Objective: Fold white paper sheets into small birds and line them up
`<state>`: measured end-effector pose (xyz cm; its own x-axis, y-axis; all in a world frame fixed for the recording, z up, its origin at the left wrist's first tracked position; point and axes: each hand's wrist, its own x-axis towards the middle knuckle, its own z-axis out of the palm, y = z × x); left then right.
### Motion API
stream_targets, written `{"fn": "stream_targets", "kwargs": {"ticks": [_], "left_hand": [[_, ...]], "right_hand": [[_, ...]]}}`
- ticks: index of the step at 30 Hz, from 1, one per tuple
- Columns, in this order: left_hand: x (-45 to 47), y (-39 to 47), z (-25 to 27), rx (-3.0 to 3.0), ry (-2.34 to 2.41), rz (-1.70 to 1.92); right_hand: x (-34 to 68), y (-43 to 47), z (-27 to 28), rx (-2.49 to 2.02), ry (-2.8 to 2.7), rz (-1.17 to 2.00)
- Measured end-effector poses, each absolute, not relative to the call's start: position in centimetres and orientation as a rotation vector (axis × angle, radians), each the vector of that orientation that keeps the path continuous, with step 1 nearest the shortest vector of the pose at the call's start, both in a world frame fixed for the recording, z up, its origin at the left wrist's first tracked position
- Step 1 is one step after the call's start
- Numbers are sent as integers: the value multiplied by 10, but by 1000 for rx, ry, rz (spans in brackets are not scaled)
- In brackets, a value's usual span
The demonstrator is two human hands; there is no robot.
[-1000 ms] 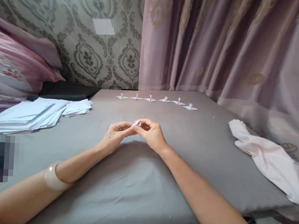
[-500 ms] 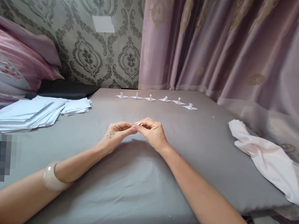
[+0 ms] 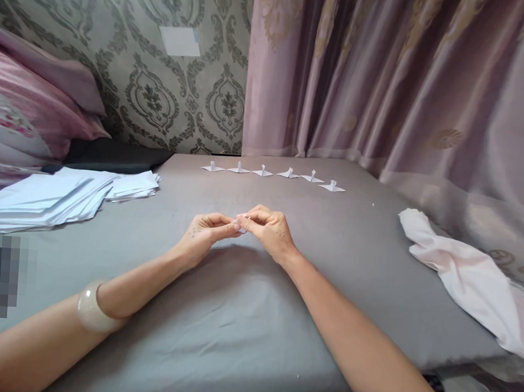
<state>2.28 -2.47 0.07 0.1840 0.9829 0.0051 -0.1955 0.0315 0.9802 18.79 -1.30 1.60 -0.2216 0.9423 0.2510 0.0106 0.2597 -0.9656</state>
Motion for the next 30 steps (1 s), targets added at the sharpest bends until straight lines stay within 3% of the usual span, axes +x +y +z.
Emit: {"fn": "stream_targets", "kwargs": {"ticks": [30], "left_hand": [[21,-22,-1,896,916,1031]], "right_hand": [[180,-9,10,-1044,-1282,1335]]}}
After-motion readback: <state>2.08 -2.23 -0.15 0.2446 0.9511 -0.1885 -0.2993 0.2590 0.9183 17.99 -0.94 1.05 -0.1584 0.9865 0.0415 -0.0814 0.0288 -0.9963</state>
